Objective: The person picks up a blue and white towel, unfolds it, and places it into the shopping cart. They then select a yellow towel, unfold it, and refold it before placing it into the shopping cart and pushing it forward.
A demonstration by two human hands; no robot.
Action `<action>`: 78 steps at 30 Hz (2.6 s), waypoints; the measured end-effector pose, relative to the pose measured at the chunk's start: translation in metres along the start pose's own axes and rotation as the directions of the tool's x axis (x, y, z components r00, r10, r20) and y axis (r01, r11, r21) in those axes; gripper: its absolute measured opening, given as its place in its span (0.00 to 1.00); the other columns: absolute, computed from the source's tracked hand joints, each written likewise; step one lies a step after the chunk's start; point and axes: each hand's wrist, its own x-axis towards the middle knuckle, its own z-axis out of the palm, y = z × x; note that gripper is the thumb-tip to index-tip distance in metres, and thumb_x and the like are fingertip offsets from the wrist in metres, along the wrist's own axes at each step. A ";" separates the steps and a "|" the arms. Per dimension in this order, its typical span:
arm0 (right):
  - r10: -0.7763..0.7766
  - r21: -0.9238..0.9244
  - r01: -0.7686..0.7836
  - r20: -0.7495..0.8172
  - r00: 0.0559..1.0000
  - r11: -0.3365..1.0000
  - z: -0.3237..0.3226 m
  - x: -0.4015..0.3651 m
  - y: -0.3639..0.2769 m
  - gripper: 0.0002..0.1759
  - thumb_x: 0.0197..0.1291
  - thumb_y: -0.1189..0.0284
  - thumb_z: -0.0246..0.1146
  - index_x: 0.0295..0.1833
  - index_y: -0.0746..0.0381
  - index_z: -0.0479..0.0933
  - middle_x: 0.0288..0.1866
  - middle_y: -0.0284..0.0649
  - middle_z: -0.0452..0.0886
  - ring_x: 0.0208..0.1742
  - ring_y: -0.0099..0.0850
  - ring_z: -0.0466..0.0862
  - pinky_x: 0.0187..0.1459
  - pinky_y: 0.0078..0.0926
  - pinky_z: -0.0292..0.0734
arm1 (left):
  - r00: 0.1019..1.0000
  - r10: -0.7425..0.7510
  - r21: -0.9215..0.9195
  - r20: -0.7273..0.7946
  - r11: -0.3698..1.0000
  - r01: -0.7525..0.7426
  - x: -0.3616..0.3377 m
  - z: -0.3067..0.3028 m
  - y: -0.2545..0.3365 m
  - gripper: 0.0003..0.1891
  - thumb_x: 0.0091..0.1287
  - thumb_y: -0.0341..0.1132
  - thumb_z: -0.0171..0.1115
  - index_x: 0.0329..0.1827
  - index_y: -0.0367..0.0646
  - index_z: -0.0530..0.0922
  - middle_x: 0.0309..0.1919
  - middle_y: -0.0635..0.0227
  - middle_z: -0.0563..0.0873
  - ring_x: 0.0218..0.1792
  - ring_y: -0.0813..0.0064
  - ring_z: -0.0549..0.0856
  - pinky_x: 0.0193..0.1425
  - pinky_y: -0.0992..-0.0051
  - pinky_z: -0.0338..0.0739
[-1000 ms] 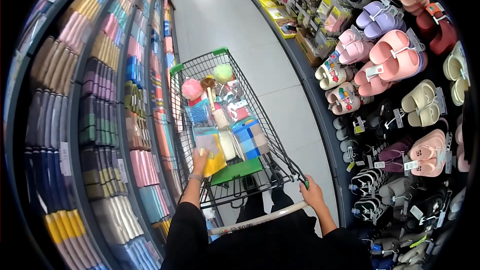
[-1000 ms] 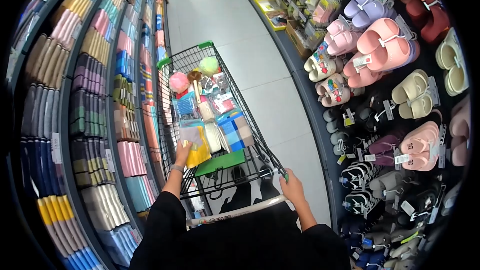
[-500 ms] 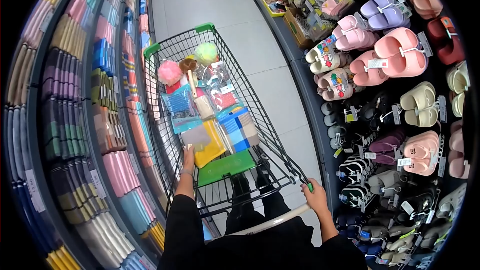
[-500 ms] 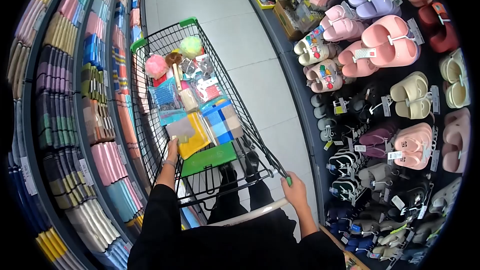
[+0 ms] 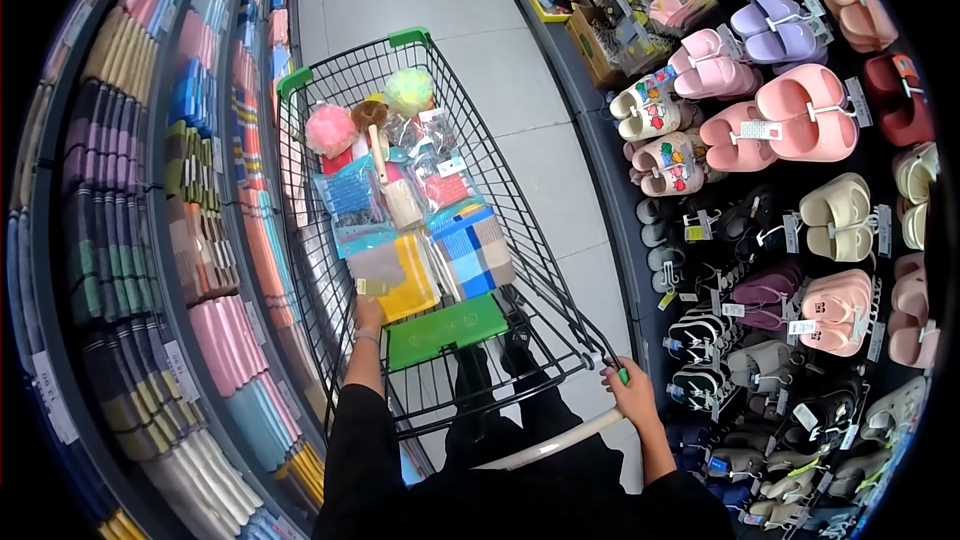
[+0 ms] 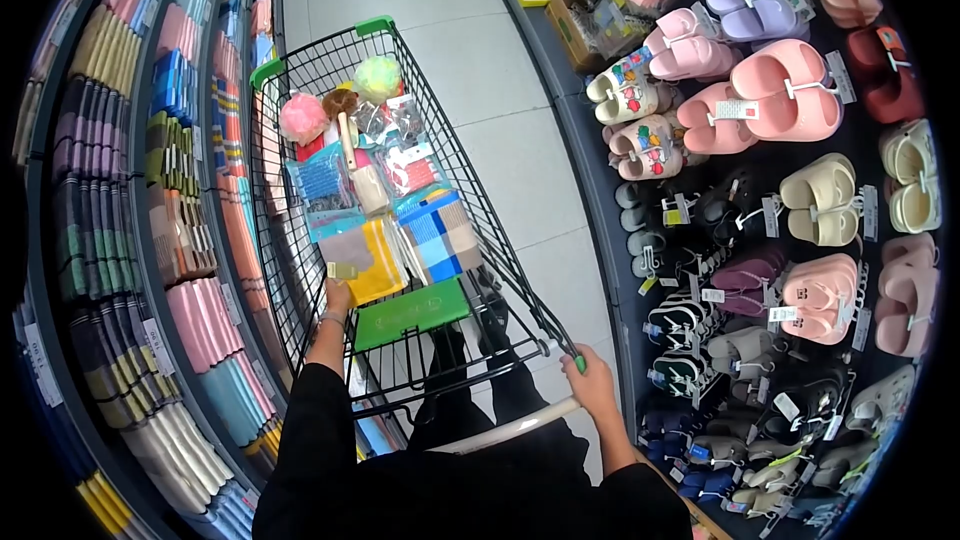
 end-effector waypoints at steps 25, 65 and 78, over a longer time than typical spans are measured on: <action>0.013 0.156 -0.029 0.102 0.995 0.987 -0.003 0.004 -0.003 0.16 0.65 0.68 0.60 0.51 0.69 0.77 0.35 0.42 0.86 0.33 0.29 0.87 0.33 0.26 0.82 | 0.844 -0.093 0.133 0.528 0.991 0.026 -0.058 -0.077 0.053 0.19 0.66 0.42 0.56 0.42 0.31 0.81 0.34 0.54 0.87 0.39 0.63 0.87 0.45 0.66 0.78; -0.706 0.060 0.940 0.677 0.208 0.335 0.011 -0.051 -0.035 0.19 0.60 0.62 0.63 0.53 0.59 0.75 0.33 0.47 0.84 0.34 0.50 0.83 0.36 0.47 0.77 | 0.807 0.547 0.467 -0.222 0.786 -0.404 -0.467 -0.025 0.283 0.08 0.62 0.39 0.60 0.28 0.46 0.79 0.27 0.64 0.84 0.26 0.57 0.84 0.30 0.59 0.78; -0.700 -0.064 0.919 0.628 0.340 0.389 0.044 -0.061 -0.024 0.11 0.62 0.65 0.59 0.45 0.59 0.76 0.30 0.50 0.82 0.33 0.54 0.82 0.35 0.52 0.74 | 0.767 0.598 0.387 -0.233 0.780 -0.492 -0.468 -0.035 0.272 0.09 0.65 0.39 0.58 0.28 0.47 0.76 0.25 0.65 0.81 0.28 0.57 0.82 0.28 0.60 0.76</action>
